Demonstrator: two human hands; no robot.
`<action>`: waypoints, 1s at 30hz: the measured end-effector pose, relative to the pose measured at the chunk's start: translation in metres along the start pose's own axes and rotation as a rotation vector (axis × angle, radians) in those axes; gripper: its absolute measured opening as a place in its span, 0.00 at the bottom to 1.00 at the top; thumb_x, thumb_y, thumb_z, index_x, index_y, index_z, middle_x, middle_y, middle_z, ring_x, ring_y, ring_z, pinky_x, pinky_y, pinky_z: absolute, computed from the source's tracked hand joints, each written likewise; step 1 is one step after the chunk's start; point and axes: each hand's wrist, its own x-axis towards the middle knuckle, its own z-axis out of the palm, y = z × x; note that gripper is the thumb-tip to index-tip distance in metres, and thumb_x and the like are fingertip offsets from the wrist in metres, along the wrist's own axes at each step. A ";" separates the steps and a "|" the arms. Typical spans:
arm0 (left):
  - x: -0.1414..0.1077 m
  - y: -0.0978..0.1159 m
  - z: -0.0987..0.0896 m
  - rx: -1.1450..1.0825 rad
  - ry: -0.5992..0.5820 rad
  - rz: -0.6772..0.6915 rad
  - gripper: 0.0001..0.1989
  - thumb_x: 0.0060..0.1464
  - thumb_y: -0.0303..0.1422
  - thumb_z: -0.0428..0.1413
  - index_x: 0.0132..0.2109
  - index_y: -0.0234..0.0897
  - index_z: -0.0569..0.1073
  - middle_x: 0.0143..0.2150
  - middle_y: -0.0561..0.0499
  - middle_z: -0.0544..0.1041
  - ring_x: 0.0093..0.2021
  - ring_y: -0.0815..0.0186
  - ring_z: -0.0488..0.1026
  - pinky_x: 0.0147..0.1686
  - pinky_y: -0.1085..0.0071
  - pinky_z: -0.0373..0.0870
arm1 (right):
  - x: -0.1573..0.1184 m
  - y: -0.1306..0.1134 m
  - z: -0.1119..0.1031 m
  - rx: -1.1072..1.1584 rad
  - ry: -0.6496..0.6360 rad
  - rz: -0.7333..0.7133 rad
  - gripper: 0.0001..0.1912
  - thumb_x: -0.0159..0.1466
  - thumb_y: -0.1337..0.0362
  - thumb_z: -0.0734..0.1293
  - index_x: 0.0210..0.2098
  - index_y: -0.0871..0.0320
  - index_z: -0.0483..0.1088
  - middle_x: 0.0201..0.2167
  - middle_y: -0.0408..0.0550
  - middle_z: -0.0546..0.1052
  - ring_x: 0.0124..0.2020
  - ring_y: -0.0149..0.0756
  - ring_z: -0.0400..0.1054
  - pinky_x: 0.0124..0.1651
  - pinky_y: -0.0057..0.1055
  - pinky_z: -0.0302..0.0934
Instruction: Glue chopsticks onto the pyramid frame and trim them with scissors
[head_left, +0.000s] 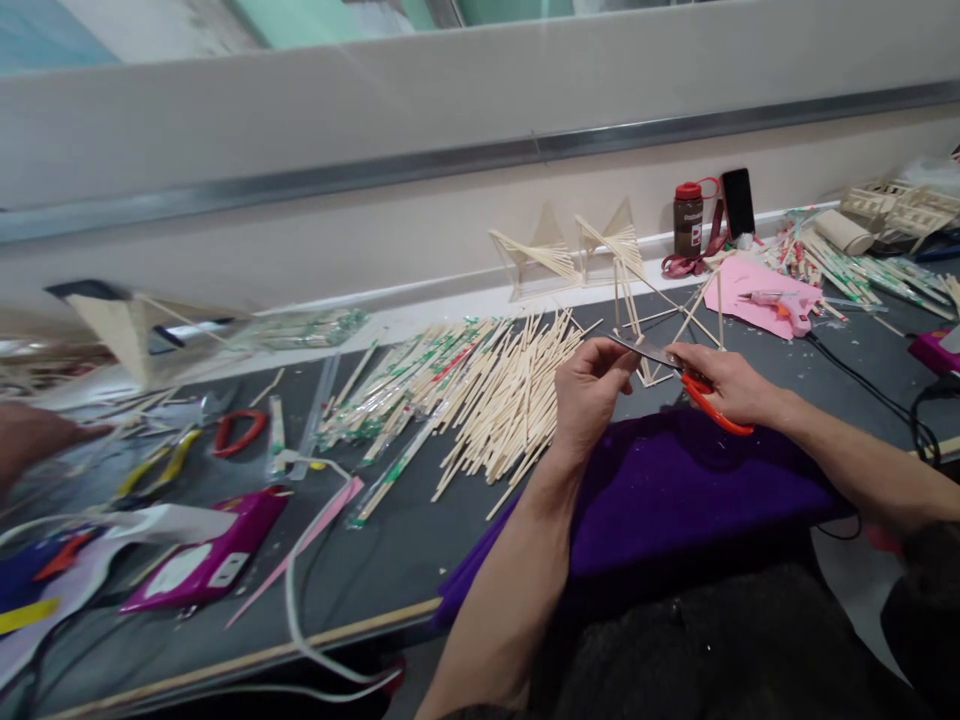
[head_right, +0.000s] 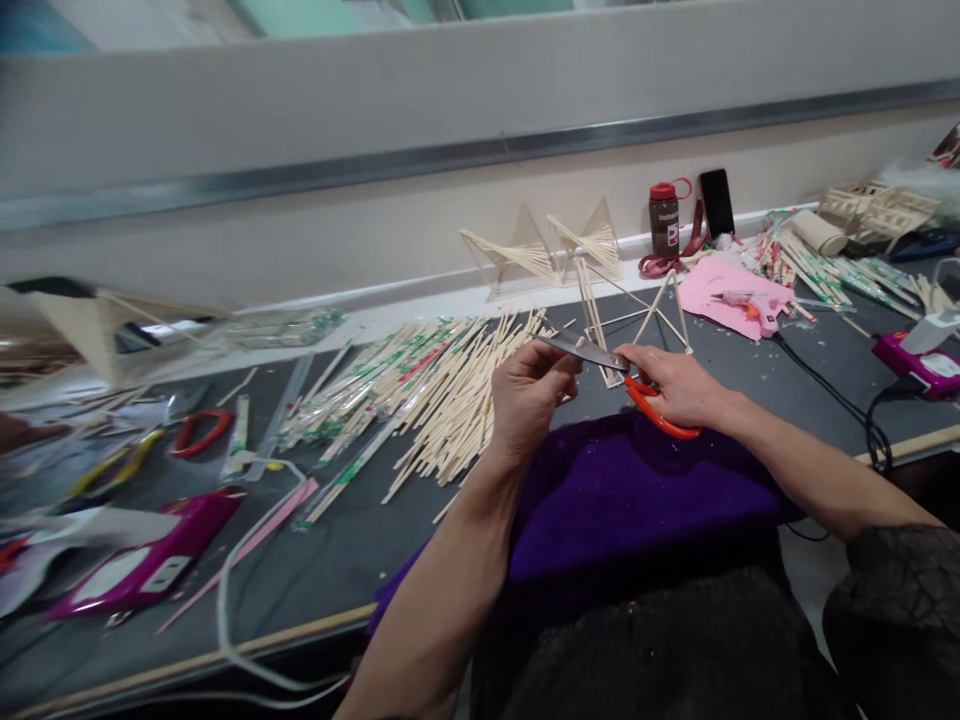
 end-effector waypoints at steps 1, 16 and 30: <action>0.000 0.000 0.000 0.002 0.003 0.009 0.12 0.48 0.39 0.66 0.28 0.38 0.73 0.20 0.57 0.72 0.17 0.75 0.65 0.19 0.77 0.65 | 0.001 0.000 -0.001 0.003 -0.005 -0.002 0.22 0.64 0.64 0.61 0.57 0.55 0.63 0.46 0.52 0.76 0.34 0.36 0.69 0.40 0.35 0.63; -0.004 -0.003 -0.005 0.030 -0.004 0.095 0.15 0.52 0.46 0.64 0.32 0.38 0.78 0.22 0.55 0.74 0.16 0.75 0.60 0.16 0.76 0.57 | -0.002 -0.016 -0.006 0.002 0.046 0.018 0.40 0.56 0.51 0.71 0.64 0.56 0.59 0.46 0.54 0.74 0.38 0.41 0.69 0.43 0.41 0.65; -0.005 -0.003 -0.009 0.085 -0.066 0.092 0.12 0.55 0.42 0.63 0.31 0.39 0.77 0.21 0.56 0.73 0.16 0.75 0.60 0.17 0.77 0.58 | -0.002 -0.015 -0.006 0.084 -0.034 0.024 0.35 0.60 0.53 0.69 0.64 0.55 0.59 0.42 0.50 0.76 0.35 0.39 0.68 0.40 0.39 0.65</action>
